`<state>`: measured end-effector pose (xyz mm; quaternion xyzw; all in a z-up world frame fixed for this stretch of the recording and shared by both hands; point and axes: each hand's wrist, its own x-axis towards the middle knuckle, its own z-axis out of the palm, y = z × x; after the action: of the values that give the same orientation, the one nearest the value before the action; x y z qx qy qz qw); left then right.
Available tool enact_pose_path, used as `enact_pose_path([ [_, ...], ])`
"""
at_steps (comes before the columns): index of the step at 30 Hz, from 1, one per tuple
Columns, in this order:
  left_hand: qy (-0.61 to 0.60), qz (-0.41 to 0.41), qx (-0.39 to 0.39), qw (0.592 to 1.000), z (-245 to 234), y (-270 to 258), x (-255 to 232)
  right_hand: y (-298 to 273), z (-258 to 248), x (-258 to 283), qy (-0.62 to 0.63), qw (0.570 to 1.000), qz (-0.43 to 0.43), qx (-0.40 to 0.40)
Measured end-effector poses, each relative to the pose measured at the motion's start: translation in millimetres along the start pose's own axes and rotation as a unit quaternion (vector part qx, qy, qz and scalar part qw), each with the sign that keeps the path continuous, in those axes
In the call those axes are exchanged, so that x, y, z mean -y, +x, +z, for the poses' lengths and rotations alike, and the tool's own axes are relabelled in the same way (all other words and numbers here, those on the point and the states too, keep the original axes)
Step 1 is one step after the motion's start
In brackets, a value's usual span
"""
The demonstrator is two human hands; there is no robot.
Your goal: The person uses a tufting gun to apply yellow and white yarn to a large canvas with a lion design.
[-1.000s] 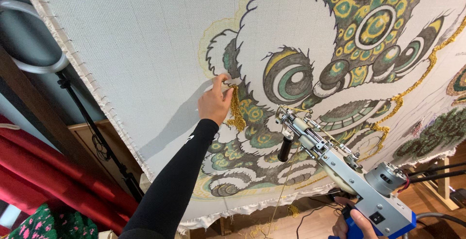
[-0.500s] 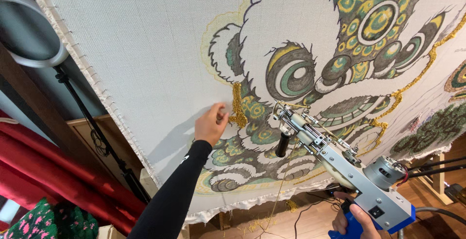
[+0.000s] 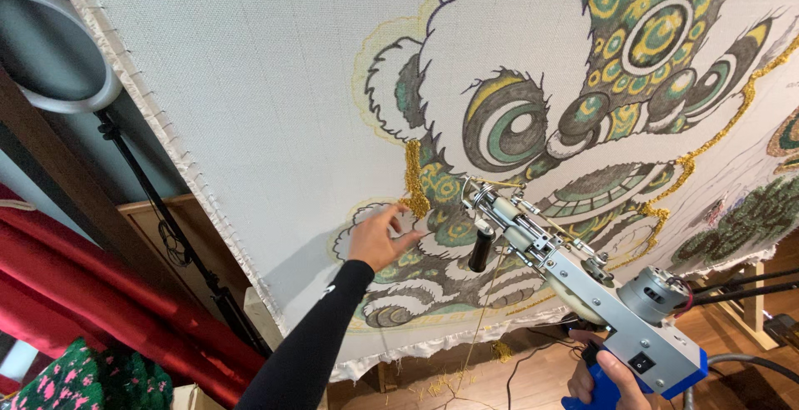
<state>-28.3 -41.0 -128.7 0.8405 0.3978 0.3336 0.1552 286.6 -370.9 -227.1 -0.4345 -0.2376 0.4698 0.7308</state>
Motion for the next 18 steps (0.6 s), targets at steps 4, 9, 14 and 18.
enact_pose_path([
  [4, -0.109, 0.060, 0.155, 0.980, 28.6, -7.3, -10.9, -0.6, 18.9, 5.3, -0.003, 0.998, -0.022, 0.051],
  [9, -0.290, -0.026, 0.205, 0.935, 57.6, -10.5, -43.2, -6.1, 70.0, 20.8, -0.008, 1.000, -0.015, 0.019],
  [14, -0.451, -0.103, 0.157, 0.873, 43.2, -11.4, -66.6, -5.3, 101.4, 47.4, -0.018, 0.999, 0.020, 0.030],
  [18, -0.470, -0.095, 0.170, 0.861, 33.9, -4.9, -65.7, -2.7, 109.0, 57.8, -0.046, 0.997, 0.034, 0.044],
])
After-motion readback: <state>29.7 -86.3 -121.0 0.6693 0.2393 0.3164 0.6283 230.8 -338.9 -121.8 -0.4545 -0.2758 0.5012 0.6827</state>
